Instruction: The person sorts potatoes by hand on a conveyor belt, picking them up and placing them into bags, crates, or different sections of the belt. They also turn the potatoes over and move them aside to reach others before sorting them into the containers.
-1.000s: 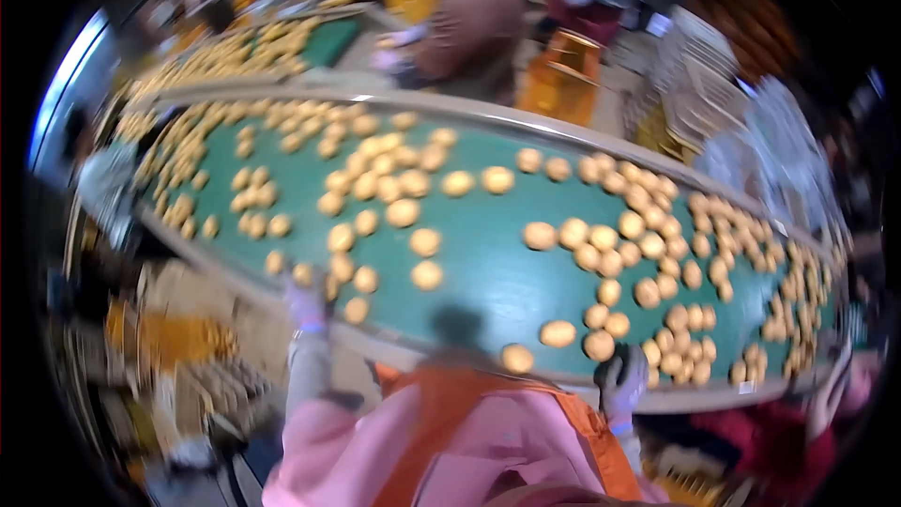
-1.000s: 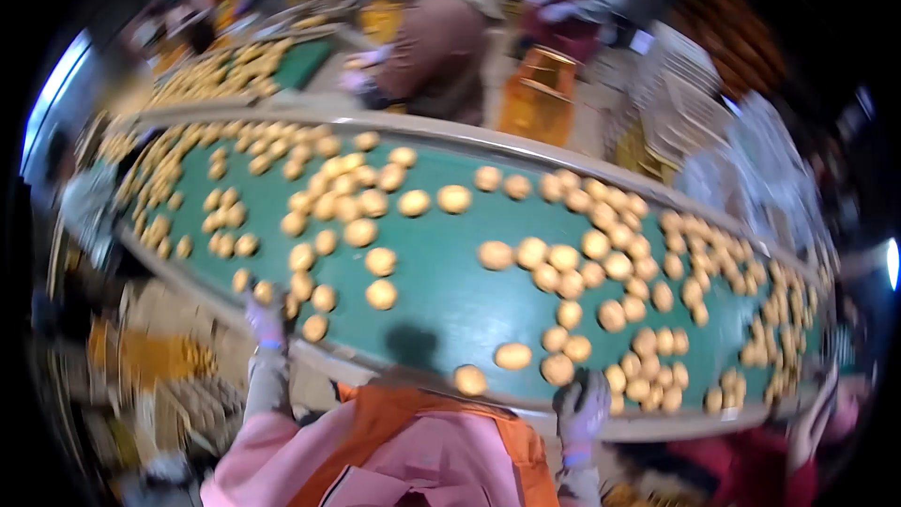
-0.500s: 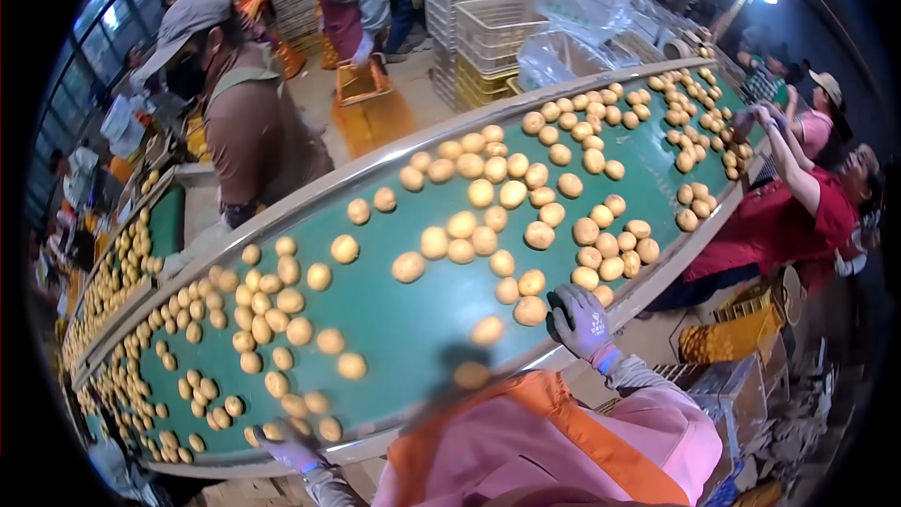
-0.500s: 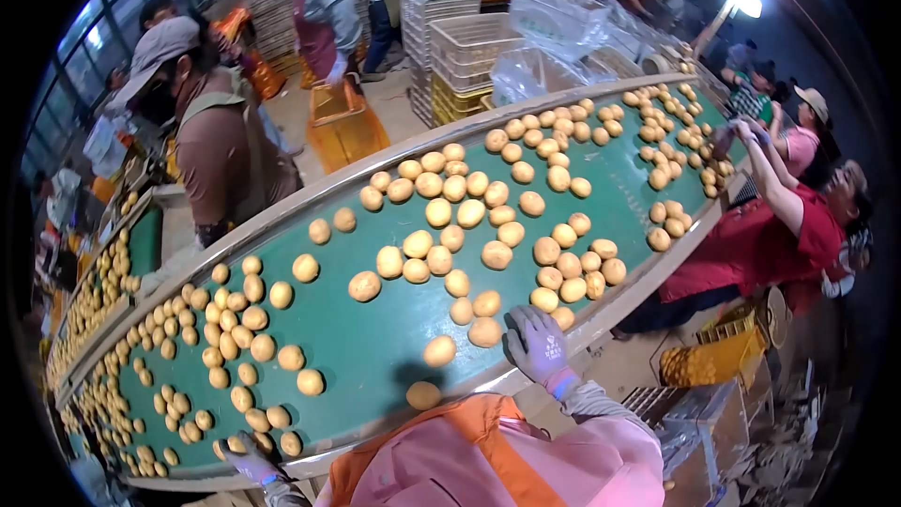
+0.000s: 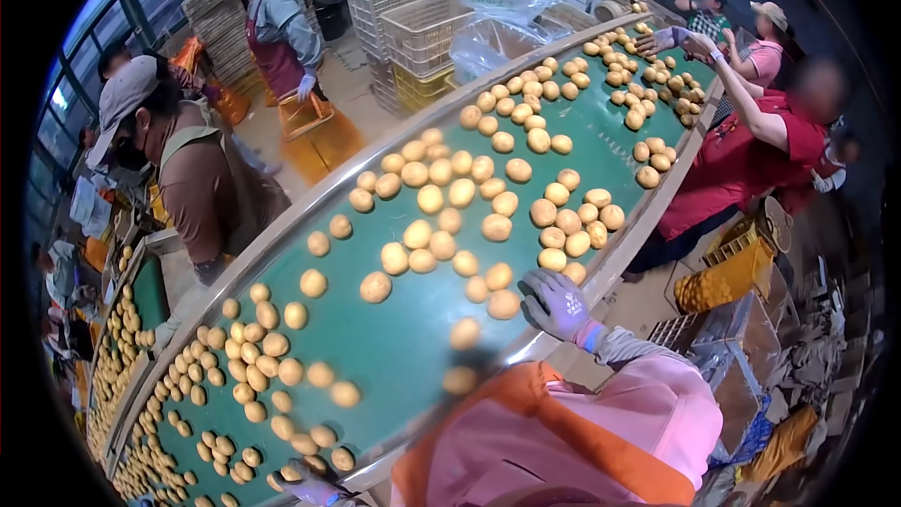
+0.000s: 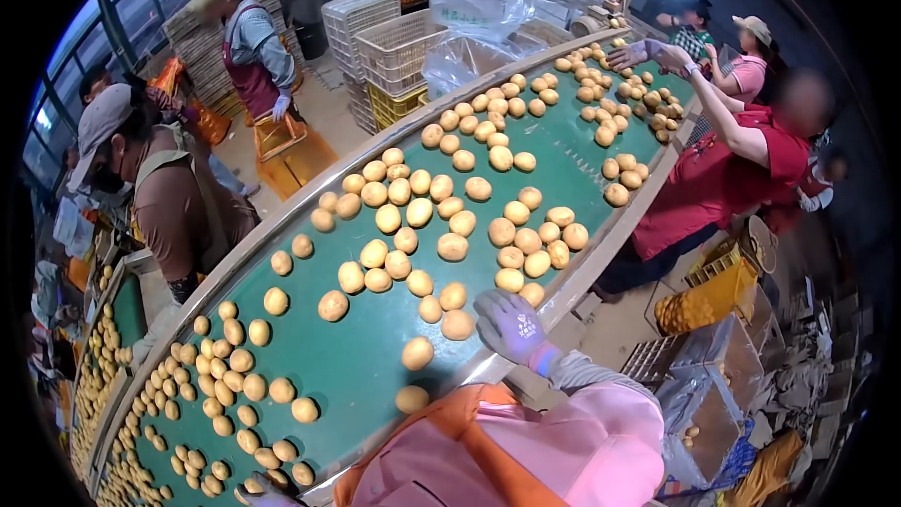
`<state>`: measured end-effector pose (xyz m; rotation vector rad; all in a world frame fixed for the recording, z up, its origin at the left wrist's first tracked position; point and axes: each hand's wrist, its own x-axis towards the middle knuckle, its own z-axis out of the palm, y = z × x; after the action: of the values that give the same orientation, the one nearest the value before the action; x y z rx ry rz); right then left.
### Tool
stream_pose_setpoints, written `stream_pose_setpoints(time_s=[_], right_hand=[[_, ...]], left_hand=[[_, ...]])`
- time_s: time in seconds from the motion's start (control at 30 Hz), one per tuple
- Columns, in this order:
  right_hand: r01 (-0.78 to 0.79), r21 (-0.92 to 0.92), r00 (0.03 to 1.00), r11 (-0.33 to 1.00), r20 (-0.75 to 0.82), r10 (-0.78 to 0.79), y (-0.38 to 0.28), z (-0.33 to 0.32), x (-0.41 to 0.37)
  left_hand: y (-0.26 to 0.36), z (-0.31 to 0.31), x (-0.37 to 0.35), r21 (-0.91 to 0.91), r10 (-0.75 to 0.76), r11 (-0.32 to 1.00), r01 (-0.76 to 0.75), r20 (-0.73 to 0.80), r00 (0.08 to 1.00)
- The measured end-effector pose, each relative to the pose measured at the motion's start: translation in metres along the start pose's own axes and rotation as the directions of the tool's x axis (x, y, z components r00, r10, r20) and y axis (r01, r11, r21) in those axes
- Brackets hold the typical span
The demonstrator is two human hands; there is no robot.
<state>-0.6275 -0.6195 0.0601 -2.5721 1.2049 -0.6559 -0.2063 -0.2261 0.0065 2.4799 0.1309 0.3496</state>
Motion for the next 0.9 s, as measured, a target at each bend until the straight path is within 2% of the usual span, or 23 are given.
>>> stream_pose_setpoints(time_s=[0.27, 0.77, 0.9], right_hand=[[-0.003, 0.016, 1.000, 1.000, -0.030, 0.003, 0.001, 0.001, -0.002], [0.003, -0.018, 0.995, 1.000, -0.098, -0.005, 0.002, 0.007, -0.006], [0.014, -0.039, 0.997, 0.999, -0.076, -0.017, 0.000, 0.003, -0.003]], left_hand=[[0.023, -0.016, -0.008, 0.025, 0.052, 0.998, -0.052, 0.006, 0.999], [0.050, 0.015, -0.006, -0.065, 0.107, 0.992, -0.105, 0.034, 0.994], [0.054, 0.019, -0.007, -0.106, 0.124, 0.987, -0.118, 0.054, 0.991]])
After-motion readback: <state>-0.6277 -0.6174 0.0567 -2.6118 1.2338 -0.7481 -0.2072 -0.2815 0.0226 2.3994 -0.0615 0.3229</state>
